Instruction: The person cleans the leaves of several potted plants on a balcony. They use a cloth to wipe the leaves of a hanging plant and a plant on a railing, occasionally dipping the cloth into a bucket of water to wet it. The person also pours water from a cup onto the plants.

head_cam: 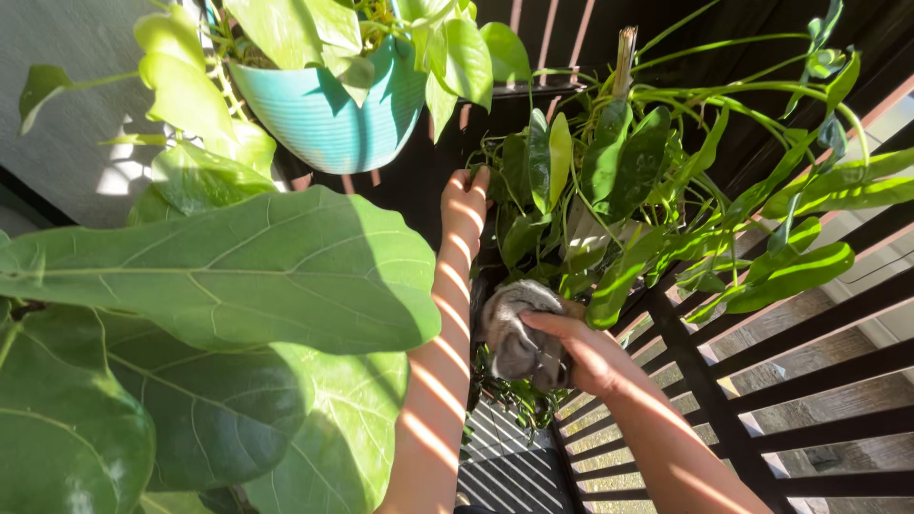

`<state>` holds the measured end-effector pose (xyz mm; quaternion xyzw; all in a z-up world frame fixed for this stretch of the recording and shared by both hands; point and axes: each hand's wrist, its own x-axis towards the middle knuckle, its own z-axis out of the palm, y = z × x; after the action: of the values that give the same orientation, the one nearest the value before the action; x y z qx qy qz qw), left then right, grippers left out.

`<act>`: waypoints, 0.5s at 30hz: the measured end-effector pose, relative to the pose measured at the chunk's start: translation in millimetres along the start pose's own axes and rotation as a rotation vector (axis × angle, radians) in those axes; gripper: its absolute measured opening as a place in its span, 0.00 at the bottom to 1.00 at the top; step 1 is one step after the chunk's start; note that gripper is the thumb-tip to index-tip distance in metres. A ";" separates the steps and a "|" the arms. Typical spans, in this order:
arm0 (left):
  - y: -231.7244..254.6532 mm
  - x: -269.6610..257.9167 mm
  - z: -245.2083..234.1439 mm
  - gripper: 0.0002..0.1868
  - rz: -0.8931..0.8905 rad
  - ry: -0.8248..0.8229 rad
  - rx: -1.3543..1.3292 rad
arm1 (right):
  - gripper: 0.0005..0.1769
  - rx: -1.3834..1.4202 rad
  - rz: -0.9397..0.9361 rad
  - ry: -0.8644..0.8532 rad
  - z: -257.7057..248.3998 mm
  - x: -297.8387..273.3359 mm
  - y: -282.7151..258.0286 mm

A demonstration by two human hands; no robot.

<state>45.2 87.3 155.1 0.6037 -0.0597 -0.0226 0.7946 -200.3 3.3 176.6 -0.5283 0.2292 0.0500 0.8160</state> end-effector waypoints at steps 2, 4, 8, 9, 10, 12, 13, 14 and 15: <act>-5.1 15.2 -4.5 0.15 -0.058 -0.028 -0.088 | 0.21 0.022 -0.188 -0.029 31.6 -2.9 -9.6; -9.3 24.4 -4.7 0.15 -0.114 -0.026 -0.146 | 0.22 -0.040 -0.587 0.011 67.2 10.6 -29.3; -25.8 32.5 -12.7 0.10 -0.216 -0.027 -0.426 | 0.24 -0.695 -1.321 0.225 98.4 36.9 -72.3; -32.2 34.9 -13.4 0.08 -0.242 -0.045 -0.554 | 0.26 -0.886 -1.514 0.237 99.3 47.1 -78.0; -37.5 38.5 -13.2 0.09 -0.304 -0.038 -0.635 | 0.29 -1.076 -1.391 0.233 97.6 59.2 -81.7; -41.7 44.9 -11.8 0.13 -0.423 -0.022 -0.794 | 0.35 -1.428 -1.118 0.217 89.3 88.8 -85.1; -42.0 42.6 -10.1 0.13 -0.416 -0.015 -0.704 | 0.33 -1.461 -1.066 0.263 81.7 101.9 -84.4; -38.1 40.9 -7.2 0.12 -0.397 -0.005 -0.617 | 0.31 -1.491 -1.026 0.305 75.3 114.4 -86.4; -32.4 39.4 -5.0 0.12 -0.378 0.006 -0.530 | 0.28 -1.519 -0.985 0.347 71.7 124.5 -87.0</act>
<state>86.1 79.1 125.2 0.3765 0.0637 -0.1825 0.9060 -38.3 8.9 220.6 -0.9601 0.0030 -0.2459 0.1333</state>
